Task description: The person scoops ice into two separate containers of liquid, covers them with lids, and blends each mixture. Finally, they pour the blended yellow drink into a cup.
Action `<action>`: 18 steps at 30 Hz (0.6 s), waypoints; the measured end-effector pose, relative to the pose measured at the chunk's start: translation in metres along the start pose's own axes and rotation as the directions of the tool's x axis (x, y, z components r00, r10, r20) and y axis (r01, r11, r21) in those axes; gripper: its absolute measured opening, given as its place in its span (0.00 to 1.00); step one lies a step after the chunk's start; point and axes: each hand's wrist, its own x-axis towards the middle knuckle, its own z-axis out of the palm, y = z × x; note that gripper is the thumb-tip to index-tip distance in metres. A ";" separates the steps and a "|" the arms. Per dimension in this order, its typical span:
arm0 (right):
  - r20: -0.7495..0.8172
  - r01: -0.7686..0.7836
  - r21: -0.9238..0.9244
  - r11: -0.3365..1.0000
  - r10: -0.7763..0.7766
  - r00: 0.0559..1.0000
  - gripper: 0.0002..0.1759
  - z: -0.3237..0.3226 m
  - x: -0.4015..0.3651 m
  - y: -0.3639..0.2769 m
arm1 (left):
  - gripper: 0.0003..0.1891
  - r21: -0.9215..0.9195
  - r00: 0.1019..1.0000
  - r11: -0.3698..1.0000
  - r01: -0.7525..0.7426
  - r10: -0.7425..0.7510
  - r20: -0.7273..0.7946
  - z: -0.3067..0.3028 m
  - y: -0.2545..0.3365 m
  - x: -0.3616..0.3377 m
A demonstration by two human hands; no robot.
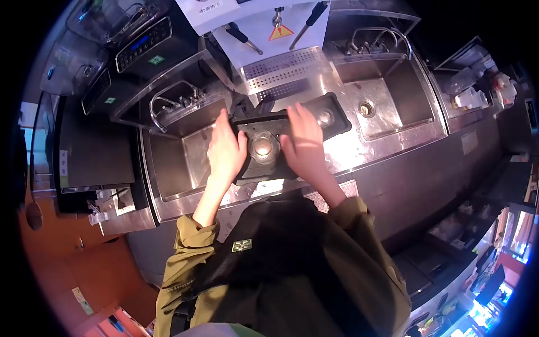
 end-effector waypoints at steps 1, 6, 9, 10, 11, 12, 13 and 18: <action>0.010 0.031 -0.124 0.992 -0.030 0.999 0.31 0.008 0.009 -0.007 | 0.27 -0.090 0.979 0.980 -0.175 0.164 -0.122 0.006 -0.007 0.011; 0.185 0.055 -0.297 0.953 0.001 0.983 0.37 0.039 0.021 0.002 | 0.06 -0.262 0.996 0.961 -0.088 0.093 0.008 0.038 -0.017 0.026; 0.182 0.078 -0.264 0.961 -0.029 0.983 0.38 0.039 0.017 0.001 | 0.06 -0.183 0.999 0.982 -0.042 0.047 0.022 0.036 -0.011 0.024; 0.157 0.086 -0.198 0.977 -0.055 0.986 0.38 0.038 0.015 0.007 | 0.07 -0.189 0.996 0.978 -0.086 0.082 -0.030 0.038 -0.013 0.023; 0.128 0.108 -0.124 0.986 -0.092 0.988 0.38 0.037 0.017 0.010 | 0.11 -0.249 0.998 0.967 -0.054 0.060 0.015 0.037 -0.017 0.022; 0.157 0.058 -0.216 0.975 -0.024 0.987 0.38 0.024 0.017 -0.003 | 0.16 -0.222 0.997 0.972 -0.072 0.062 -0.051 0.035 -0.019 0.018; 0.167 0.034 -0.244 0.969 0.007 0.986 0.39 0.018 0.010 -0.011 | 0.21 -0.193 0.990 0.977 -0.086 0.063 -0.124 0.032 -0.018 0.012; 0.162 -0.181 0.120 0.976 0.161 0.974 0.44 0.023 -0.016 -0.006 | 0.33 -0.238 0.994 0.965 -0.108 0.107 -0.017 0.022 -0.008 -0.033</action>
